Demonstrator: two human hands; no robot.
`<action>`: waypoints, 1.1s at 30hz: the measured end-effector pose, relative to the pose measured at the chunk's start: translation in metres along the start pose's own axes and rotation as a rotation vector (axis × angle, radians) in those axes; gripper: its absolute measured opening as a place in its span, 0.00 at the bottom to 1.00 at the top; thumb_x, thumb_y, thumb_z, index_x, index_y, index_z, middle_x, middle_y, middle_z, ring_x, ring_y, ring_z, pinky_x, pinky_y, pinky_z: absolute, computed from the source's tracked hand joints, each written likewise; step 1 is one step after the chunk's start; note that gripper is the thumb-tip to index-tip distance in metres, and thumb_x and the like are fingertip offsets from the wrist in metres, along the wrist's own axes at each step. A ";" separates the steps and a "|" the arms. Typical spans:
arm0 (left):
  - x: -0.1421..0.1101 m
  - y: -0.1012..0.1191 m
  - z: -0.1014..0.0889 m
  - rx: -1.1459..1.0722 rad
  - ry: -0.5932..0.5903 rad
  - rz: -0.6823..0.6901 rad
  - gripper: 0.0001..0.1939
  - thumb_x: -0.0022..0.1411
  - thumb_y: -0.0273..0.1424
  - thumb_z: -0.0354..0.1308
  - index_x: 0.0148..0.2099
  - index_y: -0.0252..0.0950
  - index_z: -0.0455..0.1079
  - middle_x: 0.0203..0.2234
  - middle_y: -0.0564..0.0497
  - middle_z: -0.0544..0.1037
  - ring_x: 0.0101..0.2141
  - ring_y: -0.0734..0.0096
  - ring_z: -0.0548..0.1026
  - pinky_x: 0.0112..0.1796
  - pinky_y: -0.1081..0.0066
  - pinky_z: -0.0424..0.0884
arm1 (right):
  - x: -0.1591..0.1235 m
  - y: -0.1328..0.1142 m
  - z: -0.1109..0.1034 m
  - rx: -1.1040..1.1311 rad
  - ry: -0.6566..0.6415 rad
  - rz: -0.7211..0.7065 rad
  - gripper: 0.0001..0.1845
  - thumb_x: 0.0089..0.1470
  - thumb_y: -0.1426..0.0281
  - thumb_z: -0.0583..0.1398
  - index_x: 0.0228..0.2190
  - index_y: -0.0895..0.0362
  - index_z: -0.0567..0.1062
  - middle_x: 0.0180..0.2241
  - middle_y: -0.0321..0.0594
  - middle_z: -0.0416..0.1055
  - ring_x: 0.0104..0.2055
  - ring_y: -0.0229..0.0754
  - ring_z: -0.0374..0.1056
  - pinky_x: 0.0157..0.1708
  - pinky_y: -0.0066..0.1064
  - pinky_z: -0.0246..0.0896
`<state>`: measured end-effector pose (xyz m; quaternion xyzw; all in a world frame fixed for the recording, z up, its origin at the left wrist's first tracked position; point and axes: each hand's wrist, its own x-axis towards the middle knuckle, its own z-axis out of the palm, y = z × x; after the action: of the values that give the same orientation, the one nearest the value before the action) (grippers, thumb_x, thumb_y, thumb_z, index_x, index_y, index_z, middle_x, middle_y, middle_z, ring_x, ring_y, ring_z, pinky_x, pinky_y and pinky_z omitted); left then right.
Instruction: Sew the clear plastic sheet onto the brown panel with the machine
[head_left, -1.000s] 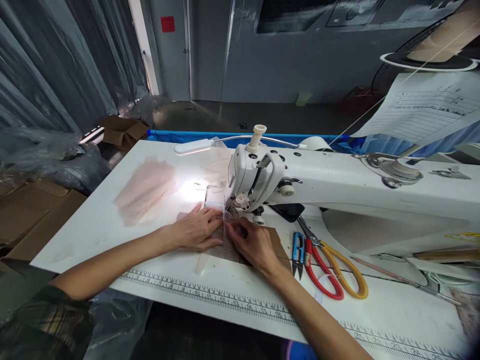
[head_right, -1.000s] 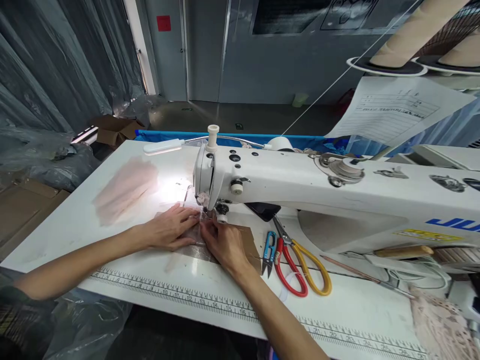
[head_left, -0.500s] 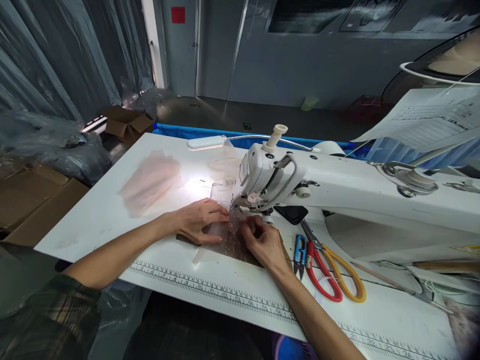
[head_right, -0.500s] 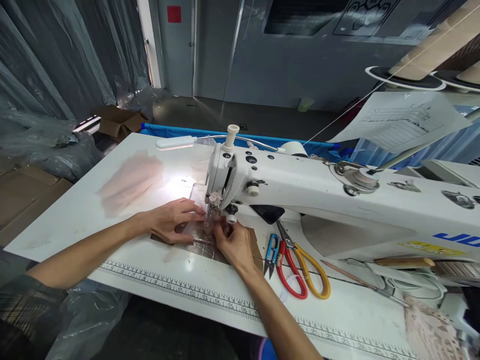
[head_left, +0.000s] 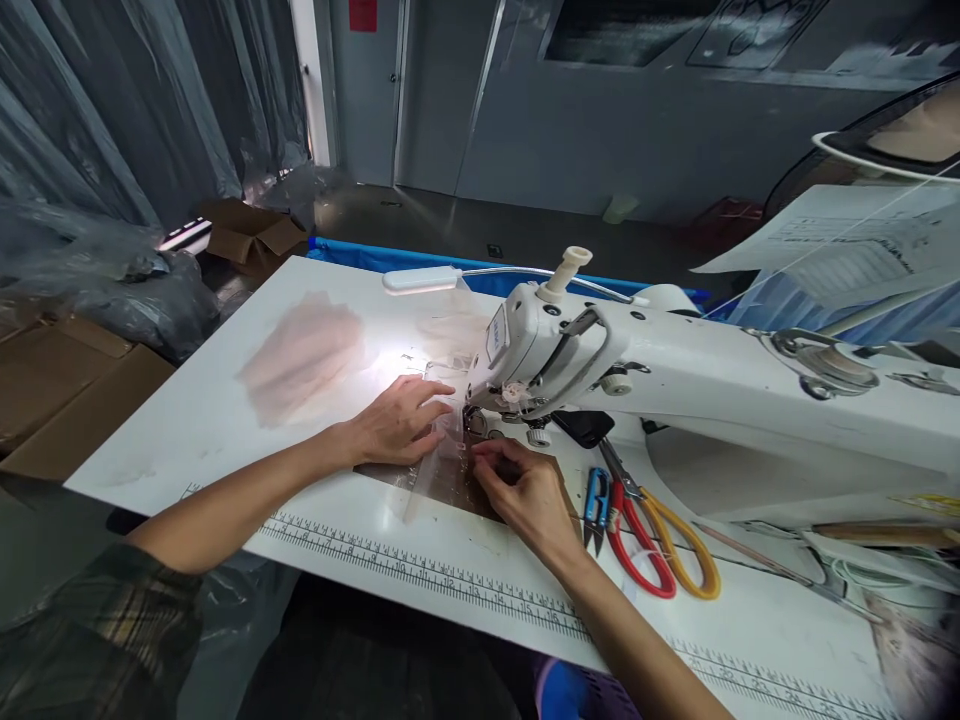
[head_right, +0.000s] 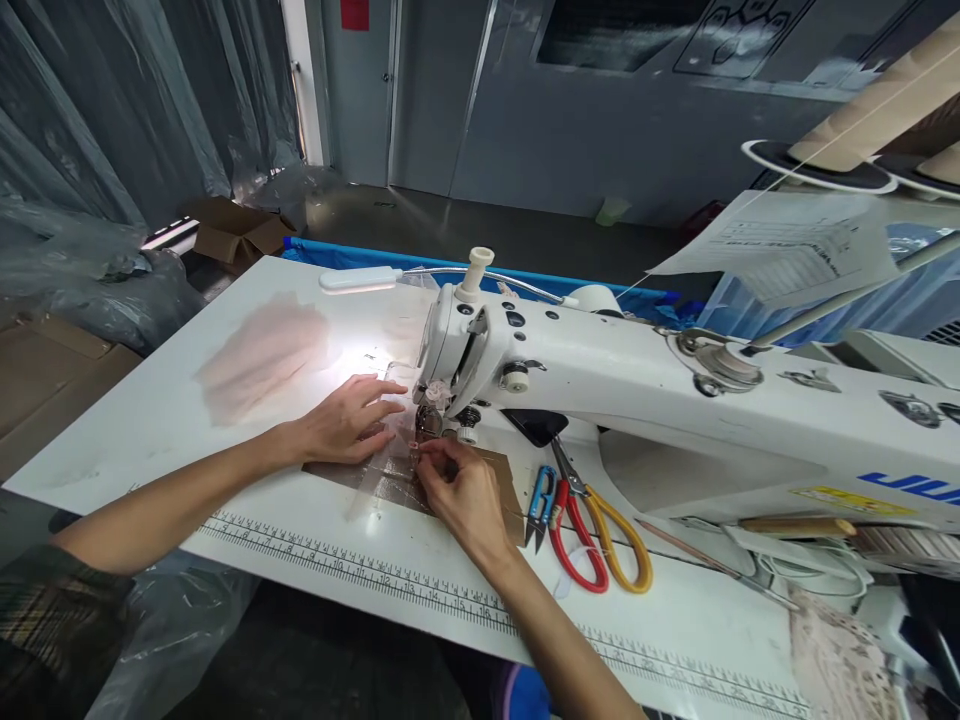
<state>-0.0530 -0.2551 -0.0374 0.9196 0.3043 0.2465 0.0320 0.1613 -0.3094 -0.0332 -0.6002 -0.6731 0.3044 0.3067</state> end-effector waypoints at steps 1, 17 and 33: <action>0.000 0.000 0.000 -0.017 -0.001 0.028 0.13 0.64 0.30 0.50 0.50 0.33 0.64 0.54 0.40 0.67 0.53 0.57 0.67 0.54 0.48 0.61 | -0.002 -0.002 0.002 -0.012 -0.003 -0.015 0.13 0.50 0.62 0.55 0.33 0.56 0.76 0.27 0.40 0.75 0.27 0.42 0.69 0.28 0.32 0.63; 0.001 -0.013 0.008 -0.244 -0.002 -0.049 0.16 0.64 0.23 0.44 0.50 0.32 0.66 0.47 0.44 0.73 0.48 0.65 0.71 0.50 0.60 0.69 | -0.005 -0.019 0.032 -0.404 -0.034 -0.237 0.20 0.50 0.55 0.62 0.41 0.54 0.74 0.43 0.46 0.70 0.35 0.46 0.69 0.25 0.30 0.56; -0.002 -0.014 0.008 0.005 0.078 0.083 0.15 0.62 0.22 0.45 0.50 0.32 0.65 0.48 0.42 0.73 0.46 0.60 0.72 0.44 0.57 0.69 | 0.010 0.006 0.001 0.387 -0.120 0.049 0.17 0.48 0.54 0.63 0.30 0.54 0.80 0.32 0.40 0.77 0.28 0.42 0.69 0.28 0.34 0.65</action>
<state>-0.0579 -0.2441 -0.0478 0.9213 0.2673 0.2825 0.0076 0.1628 -0.2990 -0.0378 -0.5273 -0.6041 0.4706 0.3682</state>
